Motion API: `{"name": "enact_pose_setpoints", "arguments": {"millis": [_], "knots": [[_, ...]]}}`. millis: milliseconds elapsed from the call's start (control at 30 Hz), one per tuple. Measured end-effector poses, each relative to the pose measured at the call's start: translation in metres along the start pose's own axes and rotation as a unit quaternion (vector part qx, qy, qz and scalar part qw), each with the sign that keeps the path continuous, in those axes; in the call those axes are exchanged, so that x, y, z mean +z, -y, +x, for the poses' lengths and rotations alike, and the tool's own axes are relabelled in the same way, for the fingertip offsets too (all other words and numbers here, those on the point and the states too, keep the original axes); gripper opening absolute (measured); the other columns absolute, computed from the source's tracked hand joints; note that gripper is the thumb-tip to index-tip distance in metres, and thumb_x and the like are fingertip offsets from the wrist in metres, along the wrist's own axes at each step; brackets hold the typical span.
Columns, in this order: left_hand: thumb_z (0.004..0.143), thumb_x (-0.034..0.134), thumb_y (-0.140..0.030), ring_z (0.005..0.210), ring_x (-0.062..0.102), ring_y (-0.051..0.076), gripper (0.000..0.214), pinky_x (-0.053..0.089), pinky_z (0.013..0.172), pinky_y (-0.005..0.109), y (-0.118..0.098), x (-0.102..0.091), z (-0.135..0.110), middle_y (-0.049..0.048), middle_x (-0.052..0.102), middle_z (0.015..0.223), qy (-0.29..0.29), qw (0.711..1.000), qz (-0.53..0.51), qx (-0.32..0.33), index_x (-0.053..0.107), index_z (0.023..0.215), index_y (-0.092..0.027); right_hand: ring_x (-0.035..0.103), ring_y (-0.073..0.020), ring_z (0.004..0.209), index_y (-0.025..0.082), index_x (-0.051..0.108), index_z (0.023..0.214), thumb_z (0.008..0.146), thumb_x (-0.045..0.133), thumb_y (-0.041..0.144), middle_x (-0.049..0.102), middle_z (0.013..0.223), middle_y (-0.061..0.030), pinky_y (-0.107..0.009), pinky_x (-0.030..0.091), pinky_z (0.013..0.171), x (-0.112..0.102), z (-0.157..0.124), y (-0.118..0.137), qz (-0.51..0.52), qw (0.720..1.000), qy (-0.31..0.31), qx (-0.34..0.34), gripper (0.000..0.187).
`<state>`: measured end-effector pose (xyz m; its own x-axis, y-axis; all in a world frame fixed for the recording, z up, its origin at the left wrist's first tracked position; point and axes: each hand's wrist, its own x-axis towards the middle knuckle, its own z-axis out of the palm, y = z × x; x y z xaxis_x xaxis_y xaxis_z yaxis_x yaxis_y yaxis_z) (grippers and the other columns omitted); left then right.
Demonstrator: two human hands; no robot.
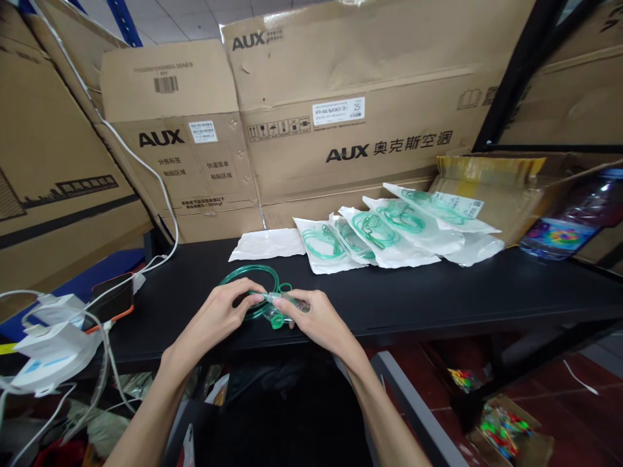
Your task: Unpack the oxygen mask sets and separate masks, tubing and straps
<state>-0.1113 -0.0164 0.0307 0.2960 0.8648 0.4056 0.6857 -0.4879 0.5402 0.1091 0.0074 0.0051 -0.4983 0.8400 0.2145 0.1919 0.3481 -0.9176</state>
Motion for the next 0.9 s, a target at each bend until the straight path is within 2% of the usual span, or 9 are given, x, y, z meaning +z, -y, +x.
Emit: {"name": "enact_pose_setpoints", "arguments": {"millis": [233, 500, 700, 800, 900], "knots": [[0.098, 0.054, -0.015, 0.089, 0.068, 0.019, 0.019, 0.044, 0.083, 0.030, -0.001, 0.003, -0.001, -0.0008, 0.076, 0.097, 0.005, 1.000, 0.030, -0.006, 0.071, 0.097, -0.024, 0.054, -0.0152, 0.066, 0.015, 0.073, 0.085, 0.097, 0.061, 0.047, 0.058, 0.069, 0.0016, -0.026, 0.039, 0.064, 0.000, 0.001, -0.001, 0.001, 1.000, 0.000, -0.003, 0.036], [0.098, 0.051, -0.016, 0.071, 0.062, 0.016, 0.023, 0.041, 0.071, 0.027, -0.007, 0.002, 0.000, -0.0025, 0.070, 0.078, 0.018, 0.999, 0.039, -0.018, 0.070, 0.085, -0.022, 0.052, -0.0147, 0.065, 0.015, 0.075, 0.086, 0.095, 0.063, 0.048, 0.058, 0.068, 0.0020, -0.026, 0.038, 0.061, 0.001, 0.000, -0.002, -0.007, 1.000, -0.009, -0.006, 0.036], [0.097, 0.050, -0.015, 0.071, 0.060, 0.017, 0.027, 0.038, 0.071, 0.029, -0.008, 0.004, 0.001, -0.0018, 0.069, 0.075, 0.034, 0.998, 0.048, -0.023, 0.069, 0.078, -0.022, 0.060, -0.0173, 0.071, 0.017, 0.081, 0.100, 0.094, 0.067, 0.047, 0.073, 0.083, -0.0025, -0.027, 0.045, 0.066, 0.003, 0.000, -0.007, -0.028, 0.999, -0.023, -0.017, 0.033], [0.097, 0.050, -0.015, 0.074, 0.061, 0.018, 0.027, 0.039, 0.073, 0.030, -0.007, 0.002, 0.000, -0.0012, 0.071, 0.079, 0.038, 0.998, 0.048, -0.030, 0.071, 0.082, -0.022, 0.066, -0.0199, 0.083, 0.021, 0.081, 0.105, 0.092, 0.071, 0.043, 0.076, 0.095, -0.0033, -0.029, 0.049, 0.076, 0.005, 0.001, -0.009, -0.049, 0.997, -0.046, -0.035, 0.028], [0.100, 0.052, -0.021, 0.081, 0.065, 0.019, 0.023, 0.043, 0.077, 0.030, -0.007, -0.004, -0.001, 0.0003, 0.074, 0.087, 0.044, 0.998, 0.042, -0.033, 0.073, 0.090, -0.023, 0.068, -0.0218, 0.093, 0.025, 0.078, 0.114, 0.088, 0.077, 0.039, 0.076, 0.106, -0.0039, -0.030, 0.052, 0.084, 0.006, 0.003, -0.012, -0.074, 0.992, -0.080, -0.063, 0.030]]}}
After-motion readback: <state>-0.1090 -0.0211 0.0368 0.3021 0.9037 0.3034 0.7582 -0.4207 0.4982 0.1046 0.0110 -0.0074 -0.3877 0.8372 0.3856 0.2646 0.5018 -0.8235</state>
